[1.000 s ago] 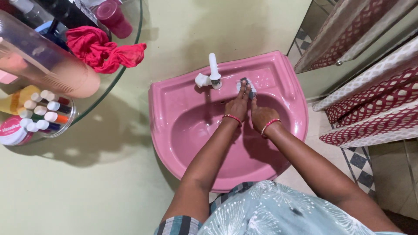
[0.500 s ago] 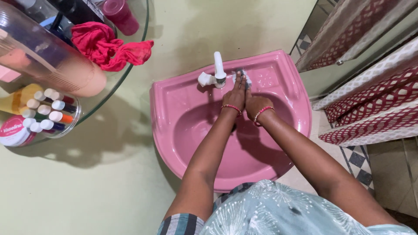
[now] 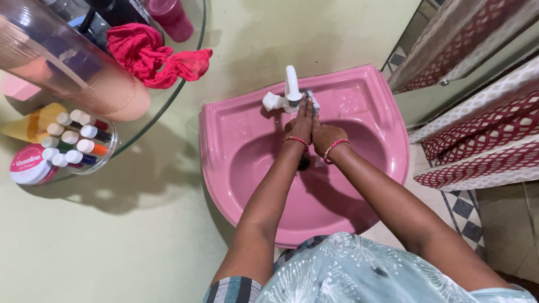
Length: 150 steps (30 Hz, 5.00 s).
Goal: The person scrubs a pink bathroom sink with a small brush, focusing on the basin, rim, and faucet area. The person repeatedly rinses the brush under running water and continues scrubbing different sections of the sink throughout the clip.
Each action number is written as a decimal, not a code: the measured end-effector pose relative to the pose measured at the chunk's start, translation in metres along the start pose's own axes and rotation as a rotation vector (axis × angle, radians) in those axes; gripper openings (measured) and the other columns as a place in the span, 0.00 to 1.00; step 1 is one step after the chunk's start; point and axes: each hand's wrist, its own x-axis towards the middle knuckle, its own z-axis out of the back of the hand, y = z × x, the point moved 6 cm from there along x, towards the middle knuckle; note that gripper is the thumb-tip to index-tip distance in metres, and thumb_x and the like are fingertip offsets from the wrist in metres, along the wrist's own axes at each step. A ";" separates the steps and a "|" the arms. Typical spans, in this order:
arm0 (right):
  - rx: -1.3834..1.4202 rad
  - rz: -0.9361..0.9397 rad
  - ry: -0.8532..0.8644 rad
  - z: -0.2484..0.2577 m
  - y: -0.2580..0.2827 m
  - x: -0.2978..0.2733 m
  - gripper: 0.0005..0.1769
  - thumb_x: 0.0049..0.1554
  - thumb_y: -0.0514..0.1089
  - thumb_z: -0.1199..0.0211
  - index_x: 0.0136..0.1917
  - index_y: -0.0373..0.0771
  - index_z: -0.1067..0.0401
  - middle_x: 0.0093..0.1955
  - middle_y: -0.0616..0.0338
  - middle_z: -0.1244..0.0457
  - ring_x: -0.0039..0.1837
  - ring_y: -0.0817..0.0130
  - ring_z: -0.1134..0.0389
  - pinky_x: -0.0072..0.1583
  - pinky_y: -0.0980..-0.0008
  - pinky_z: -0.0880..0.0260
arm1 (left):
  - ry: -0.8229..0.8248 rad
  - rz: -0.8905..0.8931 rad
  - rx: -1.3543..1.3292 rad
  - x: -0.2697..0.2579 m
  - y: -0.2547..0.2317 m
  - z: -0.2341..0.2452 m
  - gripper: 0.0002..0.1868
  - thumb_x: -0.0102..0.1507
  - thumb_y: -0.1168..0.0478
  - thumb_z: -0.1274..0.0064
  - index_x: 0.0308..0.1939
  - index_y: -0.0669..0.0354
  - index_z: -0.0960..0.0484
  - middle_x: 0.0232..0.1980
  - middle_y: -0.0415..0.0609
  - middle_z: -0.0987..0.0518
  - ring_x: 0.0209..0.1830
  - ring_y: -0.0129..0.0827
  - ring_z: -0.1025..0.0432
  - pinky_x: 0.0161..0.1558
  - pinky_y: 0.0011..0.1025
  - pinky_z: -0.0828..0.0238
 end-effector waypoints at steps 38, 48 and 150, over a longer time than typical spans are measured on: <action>0.014 0.060 -0.046 -0.037 0.063 -0.039 0.41 0.61 0.40 0.49 0.81 0.25 0.60 0.50 0.38 0.30 0.51 0.47 0.27 0.53 0.52 0.27 | -0.065 0.017 0.020 -0.084 0.048 -0.005 0.44 0.69 0.61 0.57 0.85 0.53 0.62 0.68 0.61 0.40 0.46 0.58 0.21 0.45 0.52 0.22; 0.061 0.074 -0.073 -0.039 0.076 -0.040 0.45 0.55 0.37 0.43 0.80 0.25 0.58 0.51 0.39 0.31 0.54 0.47 0.27 0.54 0.52 0.27 | -0.051 0.043 0.080 -0.094 0.055 0.003 0.39 0.73 0.55 0.59 0.85 0.45 0.59 0.82 0.54 0.50 0.47 0.55 0.21 0.47 0.51 0.21; -0.265 0.056 -0.167 -0.001 0.123 -0.009 0.44 0.55 0.41 0.34 0.76 0.19 0.49 0.50 0.50 0.29 0.52 0.58 0.26 0.46 0.64 0.23 | -0.105 -0.038 -0.162 -0.051 0.101 0.030 0.27 0.74 0.50 0.66 0.77 0.48 0.44 0.68 0.54 0.27 0.53 0.57 0.24 0.52 0.52 0.26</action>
